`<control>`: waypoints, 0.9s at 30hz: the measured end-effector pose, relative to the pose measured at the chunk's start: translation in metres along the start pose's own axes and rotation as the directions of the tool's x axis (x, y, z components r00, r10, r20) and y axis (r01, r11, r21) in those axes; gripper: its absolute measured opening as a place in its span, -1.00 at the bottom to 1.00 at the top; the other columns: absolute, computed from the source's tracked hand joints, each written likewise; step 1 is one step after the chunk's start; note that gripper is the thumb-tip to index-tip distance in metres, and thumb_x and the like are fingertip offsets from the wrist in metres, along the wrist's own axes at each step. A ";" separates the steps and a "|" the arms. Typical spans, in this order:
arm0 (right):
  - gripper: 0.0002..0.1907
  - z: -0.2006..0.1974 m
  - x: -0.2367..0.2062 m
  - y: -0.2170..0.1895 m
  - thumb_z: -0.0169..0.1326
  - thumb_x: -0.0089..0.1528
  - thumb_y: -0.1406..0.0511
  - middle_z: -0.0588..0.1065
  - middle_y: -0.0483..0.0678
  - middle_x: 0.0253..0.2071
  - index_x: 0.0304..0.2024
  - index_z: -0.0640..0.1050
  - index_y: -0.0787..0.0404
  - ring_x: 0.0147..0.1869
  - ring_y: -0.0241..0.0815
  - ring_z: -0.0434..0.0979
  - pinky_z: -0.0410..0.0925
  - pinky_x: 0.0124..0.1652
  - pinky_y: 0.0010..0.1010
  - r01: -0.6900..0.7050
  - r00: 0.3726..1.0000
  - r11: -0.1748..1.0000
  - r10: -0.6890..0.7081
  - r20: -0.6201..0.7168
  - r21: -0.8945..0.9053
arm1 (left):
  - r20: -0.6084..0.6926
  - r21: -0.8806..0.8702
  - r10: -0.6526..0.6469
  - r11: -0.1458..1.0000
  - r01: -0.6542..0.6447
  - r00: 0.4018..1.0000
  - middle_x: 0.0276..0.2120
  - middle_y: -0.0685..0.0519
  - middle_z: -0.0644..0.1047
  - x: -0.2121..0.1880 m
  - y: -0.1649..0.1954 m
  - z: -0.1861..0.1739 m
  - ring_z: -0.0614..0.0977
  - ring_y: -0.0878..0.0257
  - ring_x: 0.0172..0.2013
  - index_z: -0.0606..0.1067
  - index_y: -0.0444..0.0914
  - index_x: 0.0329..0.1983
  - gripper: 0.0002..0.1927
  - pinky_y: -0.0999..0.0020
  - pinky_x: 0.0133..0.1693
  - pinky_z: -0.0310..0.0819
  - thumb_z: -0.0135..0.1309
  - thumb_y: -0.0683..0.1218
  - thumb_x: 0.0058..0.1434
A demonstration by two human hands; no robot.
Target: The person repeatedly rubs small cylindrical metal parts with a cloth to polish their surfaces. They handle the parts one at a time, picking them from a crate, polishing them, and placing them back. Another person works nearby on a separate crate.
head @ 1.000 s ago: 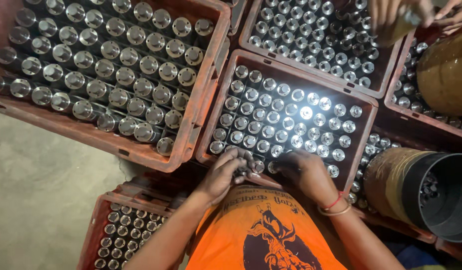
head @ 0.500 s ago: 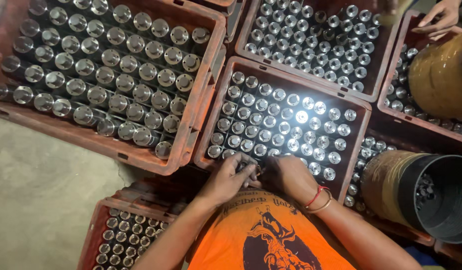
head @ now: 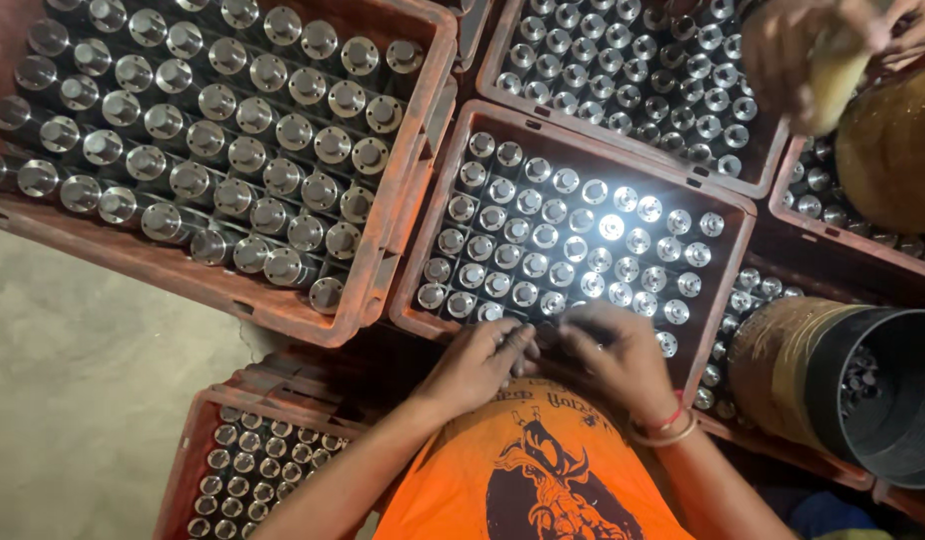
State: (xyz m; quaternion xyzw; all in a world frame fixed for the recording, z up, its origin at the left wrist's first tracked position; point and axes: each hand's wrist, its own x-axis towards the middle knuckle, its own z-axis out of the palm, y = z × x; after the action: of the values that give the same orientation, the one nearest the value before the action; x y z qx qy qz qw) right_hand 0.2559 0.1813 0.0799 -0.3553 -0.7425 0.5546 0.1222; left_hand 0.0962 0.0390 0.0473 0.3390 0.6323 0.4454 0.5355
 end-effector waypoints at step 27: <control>-0.77 0.004 -0.009 -0.003 0.18 0.23 0.32 0.59 0.08 -0.15 -0.11 0.65 0.30 -0.14 -0.04 0.62 0.43 -0.14 -0.39 0.188 0.978 0.967 -0.167 0.128 -0.171 | 0.270 -0.128 0.018 0.992 0.017 0.963 -0.34 0.11 0.55 0.005 -0.017 -0.007 0.55 0.45 -0.32 0.47 -0.31 -0.15 -0.89 0.51 -0.25 0.48 -0.08 -0.21 0.38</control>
State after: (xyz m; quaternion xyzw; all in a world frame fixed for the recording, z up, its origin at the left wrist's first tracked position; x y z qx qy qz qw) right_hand 0.2582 0.1717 0.0833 -0.2651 -0.8247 0.4902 0.0964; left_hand 0.0888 0.0361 0.0296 0.3614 0.5232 0.4350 0.6375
